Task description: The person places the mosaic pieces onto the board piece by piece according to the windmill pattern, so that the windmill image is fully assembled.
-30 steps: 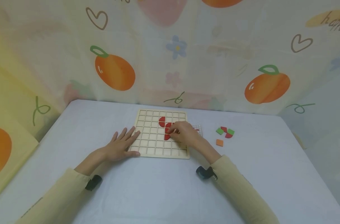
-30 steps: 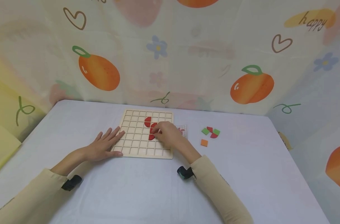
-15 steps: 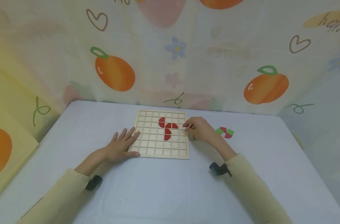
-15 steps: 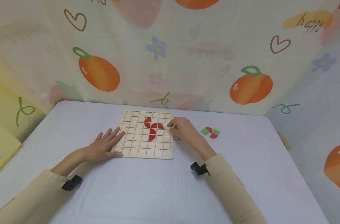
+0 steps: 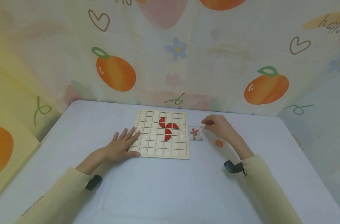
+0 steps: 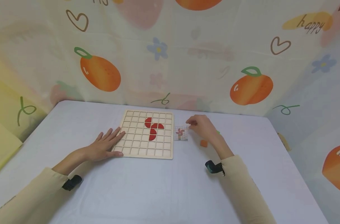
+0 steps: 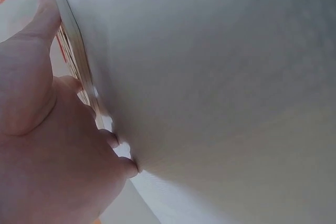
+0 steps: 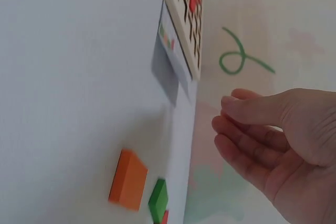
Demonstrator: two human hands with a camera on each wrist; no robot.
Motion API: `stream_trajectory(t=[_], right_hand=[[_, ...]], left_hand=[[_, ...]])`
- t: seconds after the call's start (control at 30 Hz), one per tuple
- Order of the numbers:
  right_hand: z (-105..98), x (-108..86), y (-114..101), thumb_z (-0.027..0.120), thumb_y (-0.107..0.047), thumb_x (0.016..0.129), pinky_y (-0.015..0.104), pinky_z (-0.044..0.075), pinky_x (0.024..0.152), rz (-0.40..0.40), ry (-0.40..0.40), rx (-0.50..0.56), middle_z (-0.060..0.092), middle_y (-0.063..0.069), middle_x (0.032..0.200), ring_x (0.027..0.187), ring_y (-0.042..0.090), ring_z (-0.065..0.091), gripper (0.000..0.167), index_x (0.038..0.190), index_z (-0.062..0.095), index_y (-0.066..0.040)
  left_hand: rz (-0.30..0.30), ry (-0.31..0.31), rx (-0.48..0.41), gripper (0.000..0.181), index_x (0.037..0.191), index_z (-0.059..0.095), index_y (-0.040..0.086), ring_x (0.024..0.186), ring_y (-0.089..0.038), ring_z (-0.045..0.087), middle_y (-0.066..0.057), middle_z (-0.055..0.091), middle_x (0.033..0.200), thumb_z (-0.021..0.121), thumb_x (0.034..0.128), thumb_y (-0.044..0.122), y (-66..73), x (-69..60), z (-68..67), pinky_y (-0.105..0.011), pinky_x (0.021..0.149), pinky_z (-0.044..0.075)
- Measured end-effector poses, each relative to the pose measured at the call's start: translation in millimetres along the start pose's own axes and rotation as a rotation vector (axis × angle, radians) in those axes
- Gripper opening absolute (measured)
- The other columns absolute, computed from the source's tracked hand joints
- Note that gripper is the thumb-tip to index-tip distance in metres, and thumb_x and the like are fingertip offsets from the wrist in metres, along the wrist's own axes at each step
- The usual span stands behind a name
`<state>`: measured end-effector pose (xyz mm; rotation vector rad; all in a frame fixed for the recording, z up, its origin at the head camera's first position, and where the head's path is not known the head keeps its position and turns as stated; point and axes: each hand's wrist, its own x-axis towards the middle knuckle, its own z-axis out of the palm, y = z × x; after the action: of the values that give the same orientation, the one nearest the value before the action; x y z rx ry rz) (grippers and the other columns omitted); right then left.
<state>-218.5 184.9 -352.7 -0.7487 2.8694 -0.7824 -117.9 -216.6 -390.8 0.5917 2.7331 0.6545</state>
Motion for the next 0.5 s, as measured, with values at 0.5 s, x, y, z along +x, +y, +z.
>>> stream_trajectory(t=[0.5], right_hand=[[-19.7, -17.2, 46.8, 0.063, -0.002, 0.093, 0.049, 0.053, 0.088, 0.17, -0.022, -0.017, 0.067, 0.023, 0.113, 0.102, 0.037, 0.064, 0.024, 0.116, 0.068, 0.003]], left_hand=[[-0.011, -0.002, 0.012, 0.088, 0.156, 0.02, 0.003, 0.145, -0.051, -0.002, -0.024, 0.005, 0.161, 0.061, 0.0929, 0.05, -0.3, 0.4, 1.1, -0.069, 0.11, -0.004]])
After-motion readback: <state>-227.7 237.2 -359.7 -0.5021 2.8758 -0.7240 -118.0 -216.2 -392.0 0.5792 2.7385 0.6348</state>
